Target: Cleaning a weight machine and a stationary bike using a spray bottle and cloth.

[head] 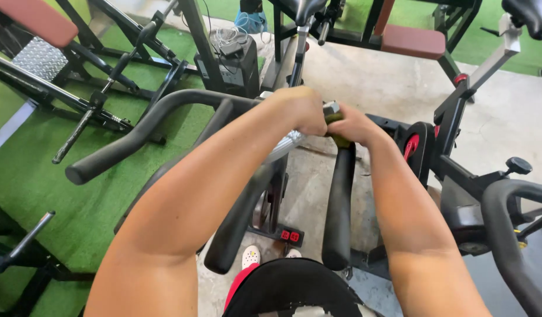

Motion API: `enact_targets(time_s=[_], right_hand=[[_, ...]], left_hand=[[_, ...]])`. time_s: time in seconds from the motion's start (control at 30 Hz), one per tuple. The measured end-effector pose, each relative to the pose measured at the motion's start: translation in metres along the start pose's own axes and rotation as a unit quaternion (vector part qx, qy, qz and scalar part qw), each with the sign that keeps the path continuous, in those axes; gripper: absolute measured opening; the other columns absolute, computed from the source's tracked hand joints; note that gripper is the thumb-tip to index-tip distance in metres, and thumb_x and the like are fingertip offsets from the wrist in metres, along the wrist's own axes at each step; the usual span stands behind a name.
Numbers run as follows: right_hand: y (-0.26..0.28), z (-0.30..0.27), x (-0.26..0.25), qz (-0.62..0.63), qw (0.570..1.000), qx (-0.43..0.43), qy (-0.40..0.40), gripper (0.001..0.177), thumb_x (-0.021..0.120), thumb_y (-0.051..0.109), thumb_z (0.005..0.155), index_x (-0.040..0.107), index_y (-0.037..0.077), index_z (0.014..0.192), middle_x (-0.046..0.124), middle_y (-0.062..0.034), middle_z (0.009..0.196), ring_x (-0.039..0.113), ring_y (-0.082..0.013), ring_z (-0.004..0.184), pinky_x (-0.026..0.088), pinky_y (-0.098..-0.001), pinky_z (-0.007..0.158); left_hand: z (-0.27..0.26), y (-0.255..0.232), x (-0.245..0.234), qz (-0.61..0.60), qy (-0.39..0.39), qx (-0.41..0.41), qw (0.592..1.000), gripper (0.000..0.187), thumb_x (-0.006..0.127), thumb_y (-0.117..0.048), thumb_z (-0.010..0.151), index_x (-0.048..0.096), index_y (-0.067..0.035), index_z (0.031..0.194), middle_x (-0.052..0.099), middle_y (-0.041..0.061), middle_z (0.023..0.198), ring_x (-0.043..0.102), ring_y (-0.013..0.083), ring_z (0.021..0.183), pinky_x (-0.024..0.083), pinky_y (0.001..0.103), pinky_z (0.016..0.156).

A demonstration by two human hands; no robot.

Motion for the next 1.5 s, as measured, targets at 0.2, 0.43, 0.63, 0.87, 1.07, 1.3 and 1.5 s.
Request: enact_targets(time_s=[0.2, 0.43, 0.63, 0.87, 1.07, 1.3, 1.5], right_hand=[[-0.110, -0.002, 0.072, 0.701, 0.706, 0.100, -0.021, 0.041, 0.070, 0.032, 0.078, 0.073, 0.007, 0.110, 0.076, -0.0089, 0.100, 0.072, -0.0246, 0.084, 0.061, -0.0366, 0.076], [-0.072, -0.061, 0.121, 0.860, 0.502, 0.022, -0.084, 0.043, 0.066, 0.040, 0.078, 0.070, 0.010, 0.108, 0.074, -0.0076, 0.100, 0.073, -0.0274, 0.084, 0.064, -0.0450, 0.075], [-0.060, -0.084, 0.168, 0.948, 0.290, 0.058, -0.120, 0.040, 0.068, 0.049, 0.095, 0.071, 0.010, 0.105, 0.073, -0.0054, 0.100, 0.072, -0.0241, 0.084, 0.063, -0.0384, 0.076], [0.015, -0.153, 0.165, 0.952, 0.278, -0.125, -0.024, 0.044, 0.058, 0.048, 0.100, 0.065, 0.014, 0.127, 0.073, -0.0047, 0.124, 0.069, -0.0239, 0.112, 0.057, -0.0409, 0.097], [0.050, -0.255, 0.169, 0.883, 0.425, 0.018, -0.197, 0.053, 0.060, 0.047, 0.092, 0.061, 0.018, 0.135, 0.071, -0.0056, 0.131, 0.066, -0.0264, 0.123, 0.053, -0.0481, 0.106], [0.066, -0.355, 0.094, 0.704, 0.605, -0.024, -0.371, 0.049, 0.053, 0.046, 0.094, 0.059, 0.016, 0.132, 0.070, -0.0026, 0.126, 0.068, -0.0210, 0.115, 0.054, -0.0444, 0.091], [0.061, -0.296, 0.060, 0.508, 0.811, -0.062, -0.283, 0.038, 0.069, 0.011, 0.094, 0.064, 0.000, 0.130, 0.071, -0.0057, 0.118, 0.067, -0.0166, 0.105, 0.053, -0.0314, 0.093]], left_hand=[[-0.043, -0.029, 0.000, -0.043, -0.045, -0.007, 0.998, 0.033, 0.071, -0.037, 0.077, 0.080, -0.011, 0.096, 0.076, 0.014, 0.102, 0.073, 0.0328, 0.095, 0.058, 0.043, 0.082], [-0.077, -0.057, 0.008, -0.053, -0.048, 0.008, 0.997, 0.041, 0.077, -0.038, 0.069, 0.078, -0.008, 0.097, 0.075, 0.016, 0.104, 0.073, 0.0328, 0.097, 0.058, 0.043, 0.083], [-0.101, -0.067, 0.007, -0.074, -0.086, 0.050, 0.992, 0.042, 0.073, -0.041, 0.074, 0.078, -0.012, 0.103, 0.075, 0.017, 0.106, 0.072, 0.0357, 0.099, 0.056, 0.046, 0.087], [-0.176, -0.058, -0.002, -0.282, -0.210, 0.148, 0.924, 0.065, 0.075, -0.049, 0.072, 0.067, -0.009, 0.121, 0.076, 0.014, 0.102, 0.073, 0.0319, 0.097, 0.056, 0.042, 0.082], [-0.242, -0.047, 0.027, -0.383, -0.226, 0.208, 0.871, 0.063, 0.077, -0.046, 0.077, 0.066, -0.008, 0.125, 0.076, 0.013, 0.103, 0.074, 0.0285, 0.097, 0.056, 0.038, 0.085], [-0.293, -0.032, 0.085, -0.486, -0.390, 0.269, 0.735, 0.050, 0.079, -0.025, 0.086, 0.064, -0.006, 0.130, 0.073, 0.012, 0.115, 0.072, 0.0254, 0.107, 0.056, 0.036, 0.093], [-0.250, -0.038, 0.180, -0.605, -0.241, 0.230, 0.723, 0.042, 0.076, -0.016, 0.088, 0.065, -0.004, 0.127, 0.067, 0.004, 0.096, 0.060, 0.0122, 0.087, 0.053, 0.031, 0.079]])
Point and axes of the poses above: each hand's wrist, its own z-axis towards the middle knuckle, its own x-axis out of the palm, y = z × x, the point moved 10 cm from there along z, towards the middle knuckle
